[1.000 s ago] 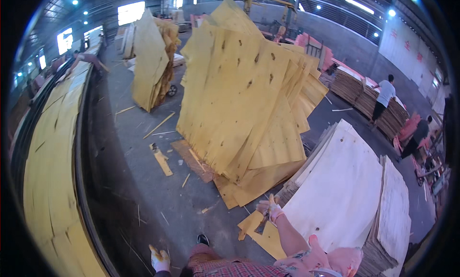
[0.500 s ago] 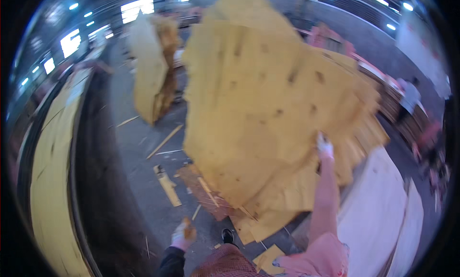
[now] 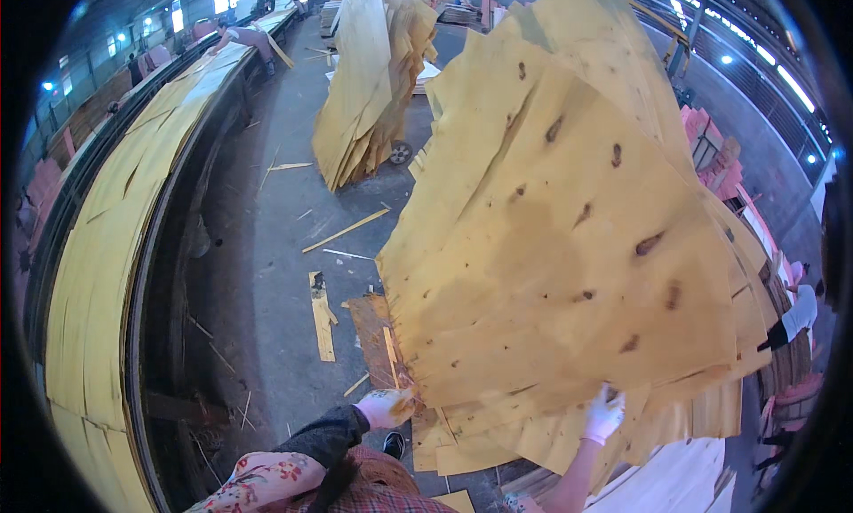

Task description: The recorder is placing large, thin wood sheets onto a long assembly table and using a hand tool to trim them.

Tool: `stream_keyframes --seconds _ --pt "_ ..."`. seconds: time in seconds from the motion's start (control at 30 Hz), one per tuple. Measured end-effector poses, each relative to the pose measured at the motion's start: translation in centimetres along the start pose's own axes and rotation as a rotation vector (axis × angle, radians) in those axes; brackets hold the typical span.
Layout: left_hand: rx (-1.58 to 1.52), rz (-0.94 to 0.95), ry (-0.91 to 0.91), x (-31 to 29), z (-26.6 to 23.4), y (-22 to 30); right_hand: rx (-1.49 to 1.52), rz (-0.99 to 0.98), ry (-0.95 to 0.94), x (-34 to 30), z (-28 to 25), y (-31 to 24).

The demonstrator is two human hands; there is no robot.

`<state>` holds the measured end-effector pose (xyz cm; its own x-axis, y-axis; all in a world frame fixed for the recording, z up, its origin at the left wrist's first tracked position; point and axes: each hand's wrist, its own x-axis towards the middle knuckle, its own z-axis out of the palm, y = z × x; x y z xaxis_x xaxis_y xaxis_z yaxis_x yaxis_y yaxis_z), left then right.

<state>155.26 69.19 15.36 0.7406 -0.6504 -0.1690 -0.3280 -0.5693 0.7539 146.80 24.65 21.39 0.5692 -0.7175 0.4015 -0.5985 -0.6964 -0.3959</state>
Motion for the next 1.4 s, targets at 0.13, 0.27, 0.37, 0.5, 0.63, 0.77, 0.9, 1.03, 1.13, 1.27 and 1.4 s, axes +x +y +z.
stream_keyframes --seconds 0.13,0.27,0.37,0.5,0.63,0.77,0.9,1.03,1.13,1.27,1.4 --pt "0.078 0.094 0.071 0.4 -4.6 -3.4 -0.47 0.269 -0.419 2.5 -1.5 -3.3" --pt "-0.006 -0.181 0.134 -2.3 -11.3 -9.7 -0.033 0.233 -0.896 -1.4 6.9 -11.9" --pt "0.025 -0.314 0.181 -4.9 -16.7 -16.4 0.541 0.261 -1.017 -4.9 19.2 -18.9" --pt "-0.041 -0.505 0.392 -8.5 -25.2 -24.5 0.535 0.273 -1.189 -7.4 22.8 -39.3" --pt "-0.089 -0.714 0.439 -11.9 -29.1 -40.0 0.691 0.353 -1.28 -7.5 29.3 -53.5" --pt "-0.375 -0.925 0.484 -8.6 -40.6 -43.8 0.97 0.423 -1.267 -3.0 37.9 -59.8" --pt "-0.355 -0.917 0.501 -4.0 -50.7 -47.2 1.137 0.342 -1.161 4.1 42.3 -69.4" --pt "-0.325 -0.893 0.499 2.1 -58.5 -53.7 1.153 0.258 -1.04 14.1 44.4 -85.4" --pt "-0.54 -0.98 0.547 0.7 -58.8 -66.5 0.899 0.111 -0.779 19.8 45.4 -100.9" --pt "0.167 -0.814 0.311 -2.2 -61.0 -78.0 0.648 -0.209 -0.278 37.8 53.4 -109.1" --pt "0.91 -0.118 0.509 -9.3 -61.7 -87.7 -0.104 -0.359 0.222 44.4 50.7 -120.7"
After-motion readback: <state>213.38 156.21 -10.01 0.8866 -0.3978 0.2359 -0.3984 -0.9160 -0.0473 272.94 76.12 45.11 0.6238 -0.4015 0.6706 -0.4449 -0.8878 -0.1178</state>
